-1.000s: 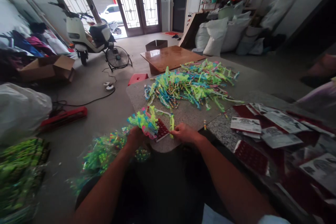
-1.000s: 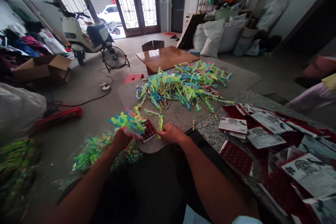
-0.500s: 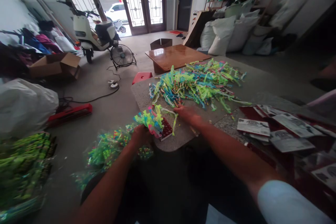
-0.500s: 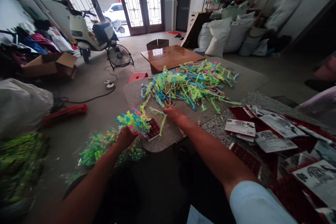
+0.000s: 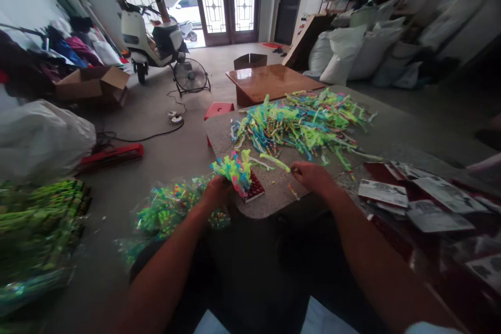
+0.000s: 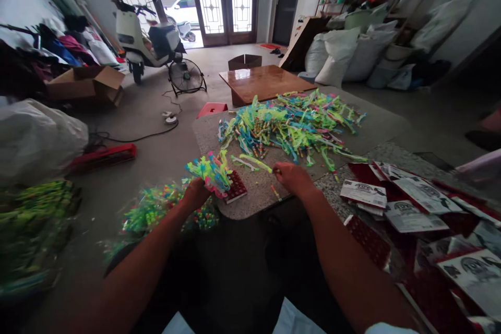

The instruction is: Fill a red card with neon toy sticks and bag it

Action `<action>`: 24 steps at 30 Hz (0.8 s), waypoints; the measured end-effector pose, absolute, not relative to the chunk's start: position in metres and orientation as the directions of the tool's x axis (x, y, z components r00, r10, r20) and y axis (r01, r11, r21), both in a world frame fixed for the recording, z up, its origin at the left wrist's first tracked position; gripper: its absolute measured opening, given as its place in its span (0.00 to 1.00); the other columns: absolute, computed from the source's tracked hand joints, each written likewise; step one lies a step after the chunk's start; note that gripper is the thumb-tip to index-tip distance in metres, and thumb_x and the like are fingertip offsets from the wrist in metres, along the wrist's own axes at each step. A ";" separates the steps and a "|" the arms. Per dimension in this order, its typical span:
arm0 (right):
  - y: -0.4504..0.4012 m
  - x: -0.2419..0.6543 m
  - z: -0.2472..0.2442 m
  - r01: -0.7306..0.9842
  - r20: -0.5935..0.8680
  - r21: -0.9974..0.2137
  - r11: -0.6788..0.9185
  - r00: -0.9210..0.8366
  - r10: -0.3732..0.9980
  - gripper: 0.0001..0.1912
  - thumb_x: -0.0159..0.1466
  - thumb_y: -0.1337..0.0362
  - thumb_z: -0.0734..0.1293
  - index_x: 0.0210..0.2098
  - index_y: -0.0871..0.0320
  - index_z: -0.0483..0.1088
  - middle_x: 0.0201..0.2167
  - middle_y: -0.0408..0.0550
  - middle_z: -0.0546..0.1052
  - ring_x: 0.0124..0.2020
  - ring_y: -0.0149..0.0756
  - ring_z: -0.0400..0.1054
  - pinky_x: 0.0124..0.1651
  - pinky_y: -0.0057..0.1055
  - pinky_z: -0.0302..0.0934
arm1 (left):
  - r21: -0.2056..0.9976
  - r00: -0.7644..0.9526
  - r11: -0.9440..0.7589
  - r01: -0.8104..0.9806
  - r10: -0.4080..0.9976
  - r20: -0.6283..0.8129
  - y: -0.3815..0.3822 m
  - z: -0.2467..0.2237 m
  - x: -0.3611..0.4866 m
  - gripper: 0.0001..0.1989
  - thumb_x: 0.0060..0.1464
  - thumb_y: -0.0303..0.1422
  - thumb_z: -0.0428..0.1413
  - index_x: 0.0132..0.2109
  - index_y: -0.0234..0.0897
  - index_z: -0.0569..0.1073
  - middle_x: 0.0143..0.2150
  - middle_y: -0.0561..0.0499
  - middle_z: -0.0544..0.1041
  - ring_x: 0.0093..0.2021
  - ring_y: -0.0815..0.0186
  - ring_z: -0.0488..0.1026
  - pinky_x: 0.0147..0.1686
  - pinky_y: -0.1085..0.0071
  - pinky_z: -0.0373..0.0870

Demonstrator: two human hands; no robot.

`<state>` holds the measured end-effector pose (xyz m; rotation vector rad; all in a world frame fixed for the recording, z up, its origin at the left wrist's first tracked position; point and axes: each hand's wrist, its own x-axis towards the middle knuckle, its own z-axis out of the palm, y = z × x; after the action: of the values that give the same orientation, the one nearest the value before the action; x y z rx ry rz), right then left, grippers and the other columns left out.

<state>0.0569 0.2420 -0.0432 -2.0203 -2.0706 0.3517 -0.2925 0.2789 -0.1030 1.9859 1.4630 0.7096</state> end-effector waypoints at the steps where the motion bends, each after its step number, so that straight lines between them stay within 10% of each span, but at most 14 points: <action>1: 0.236 0.051 -0.043 0.887 -0.023 -0.462 -0.021 0.011 1.000 0.11 0.69 0.62 0.65 0.47 0.56 0.77 0.39 0.49 0.81 0.39 0.38 0.76 0.41 0.29 0.63 | 0.717 0.251 -0.233 0.657 0.964 0.084 0.278 -0.101 -0.291 0.13 0.58 0.38 0.60 0.43 0.35 0.83 0.40 0.44 0.84 0.42 0.56 0.80 0.48 0.60 0.76; 6: 0.208 -0.014 -0.060 0.300 -0.214 -0.933 -0.199 -0.016 0.977 0.15 0.67 0.53 0.65 0.40 0.59 0.72 0.33 0.47 0.80 0.26 0.33 0.71 0.28 0.28 0.65 | 0.766 0.229 -0.189 0.614 0.972 0.056 0.274 -0.093 -0.286 0.13 0.56 0.39 0.61 0.42 0.35 0.83 0.38 0.47 0.84 0.42 0.56 0.80 0.44 0.64 0.76; 15: 0.198 -0.070 -0.089 0.446 -0.038 -0.894 -0.044 0.023 0.999 0.13 0.67 0.55 0.67 0.37 0.59 0.76 0.33 0.48 0.81 0.36 0.38 0.74 0.39 0.30 0.63 | 0.723 0.226 -0.210 0.658 0.971 0.077 0.276 -0.095 -0.287 0.13 0.56 0.37 0.62 0.45 0.36 0.84 0.41 0.46 0.84 0.42 0.56 0.80 0.45 0.64 0.75; 24: 0.191 -0.080 -0.092 0.791 0.077 -0.601 0.116 -0.087 0.993 0.14 0.75 0.57 0.63 0.46 0.58 0.76 0.40 0.53 0.81 0.41 0.40 0.75 0.45 0.31 0.61 | 0.696 0.215 -0.205 0.688 0.974 0.074 0.276 -0.094 -0.288 0.13 0.57 0.39 0.62 0.45 0.36 0.84 0.41 0.47 0.84 0.41 0.59 0.79 0.42 0.68 0.74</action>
<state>-0.0796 0.1909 -0.0918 -1.7255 -1.9327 0.5732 -0.2877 0.2758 -0.0939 1.9666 1.5314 0.7061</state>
